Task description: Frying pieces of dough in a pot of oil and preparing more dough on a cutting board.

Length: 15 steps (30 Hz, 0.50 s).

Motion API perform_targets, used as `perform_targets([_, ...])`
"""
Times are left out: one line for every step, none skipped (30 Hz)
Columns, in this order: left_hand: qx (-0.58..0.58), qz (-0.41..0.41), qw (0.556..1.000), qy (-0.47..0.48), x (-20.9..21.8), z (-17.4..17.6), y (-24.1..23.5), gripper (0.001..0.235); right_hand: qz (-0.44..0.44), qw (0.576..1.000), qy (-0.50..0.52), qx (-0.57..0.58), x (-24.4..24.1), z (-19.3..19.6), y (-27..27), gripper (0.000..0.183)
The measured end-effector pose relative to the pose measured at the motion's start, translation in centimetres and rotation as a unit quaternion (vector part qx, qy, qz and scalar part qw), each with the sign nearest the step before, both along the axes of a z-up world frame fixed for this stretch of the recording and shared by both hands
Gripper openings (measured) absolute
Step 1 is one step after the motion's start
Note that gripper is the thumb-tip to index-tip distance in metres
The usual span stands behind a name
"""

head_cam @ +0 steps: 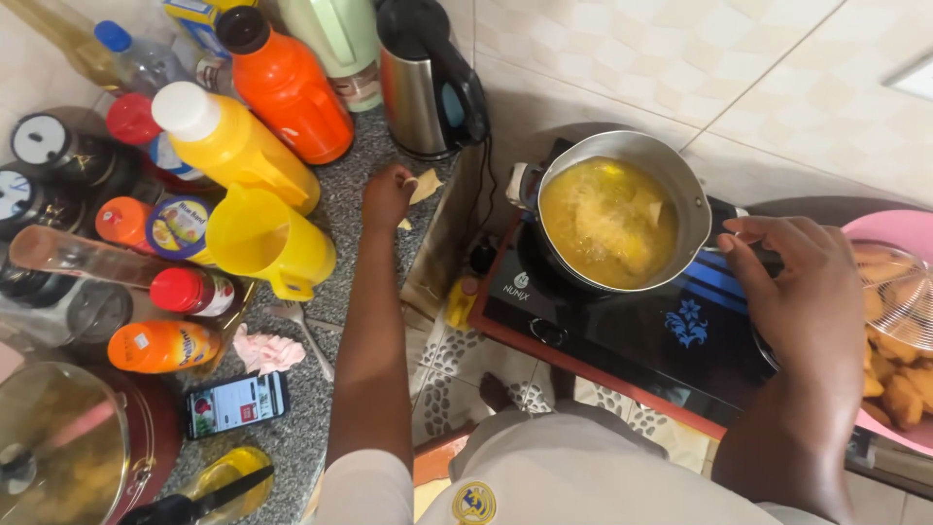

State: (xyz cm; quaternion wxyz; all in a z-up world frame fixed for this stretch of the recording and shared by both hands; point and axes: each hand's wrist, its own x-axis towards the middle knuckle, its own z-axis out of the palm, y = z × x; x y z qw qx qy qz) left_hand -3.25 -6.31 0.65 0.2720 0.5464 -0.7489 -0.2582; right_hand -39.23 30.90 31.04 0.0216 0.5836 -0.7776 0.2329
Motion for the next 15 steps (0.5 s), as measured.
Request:
perform_targets([0.018, 0.002, 1.0, 0.002, -0.1, 0.9, 0.3, 0.013, 0.0, 1.0, -0.016, 0.007, 0.1, 0.1, -0.2, 0.016])
perform_targets([0.038, 0.005, 0.999, 0.002, 0.1, 1.6, 0.8, 0.014, 0.001, 0.999, -0.034, 0.017, 0.2, 0.2, -0.2, 0.015])
perform_targets([0.04, 0.004, 0.999, 0.002, -0.1, 2.4, 1.2, 0.014, 0.0, 0.999, -0.034, 0.018, 0.3, -0.1, -0.4, 0.015])
perform_targets([0.026, -0.001, 1.0, 0.0, -0.2, 3.2, 1.5, 0.012, 0.012, 0.999, -0.032, 0.014, 0.4, -0.3, -0.7, 0.017])
perform_targets([0.013, -0.007, 1.0, -0.002, -0.2, 4.0, 1.8, 0.011, 0.024, 0.999, -0.031, 0.01, 0.5, -0.6, -0.9, 0.019])
perform_targets([0.012, -0.003, 1.0, -0.003, -0.4, 4.9, 2.1, 0.011, 0.028, 0.999, -0.032, 0.009, 1.2, -0.6, -1.7, 0.019])
perform_targets([-0.009, -0.017, 1.0, -0.01, -0.6, 5.7, 2.4, 0.013, 0.053, 0.997, -0.062, 0.012, 2.0, -0.6, -2.5, 0.021])
perform_targets([-0.027, -0.028, 0.999, -0.018, -0.5, 6.5, 2.9, 0.015, 0.081, 0.992, -0.093, 0.018, 2.7, -0.6, -3.2, 0.024])
perform_targets([-0.027, -0.021, 0.999, -0.02, -0.5, 8.9, 4.2, 0.015, 0.088, 0.991, -0.095, 0.019, 4.1, -0.6, -4.5, 0.024])
perform_targets([-0.01, -0.03, 0.999, -0.039, -0.7, 11.3, 5.4, 0.014, 0.159, 0.975, -0.153, 0.021, 5.4, -0.4, -5.8, 0.024])
perform_targets([0.008, -0.04, 0.998, -0.057, -1.0, 13.8, 6.5, 0.013, 0.228, 0.95, -0.21, 0.023, 6.7, -0.3, -7.1, 0.023])
perform_targets([0.006, -0.036, 0.998, -0.057, -1.0, 15.8, 7.8, 0.013, 0.232, 0.95, -0.21, 0.022, 8.0, -0.8, -8.5, 0.023])
perform_targets([0.01, -0.067, 0.994, -0.092, -1.1, 17.7, 9.0, 0.014, 0.295, 0.922, -0.252, 0.017, 9.3, -1.3, -10.0, 0.027])
perform_targets([0.014, -0.099, 0.987, -0.126, -1.3, 19.6, 10.4, 0.016, 0.353, 0.889, -0.292, 0.012, 10.5, -1.8, -11.2, 0.033])
perform_targets([0.014, -0.099, 0.987, -0.126, -1.3, 22.0, 11.9, 0.016, 0.354, 0.888, -0.293, 0.012, 10.8, -3.8, -12.7, 0.033])
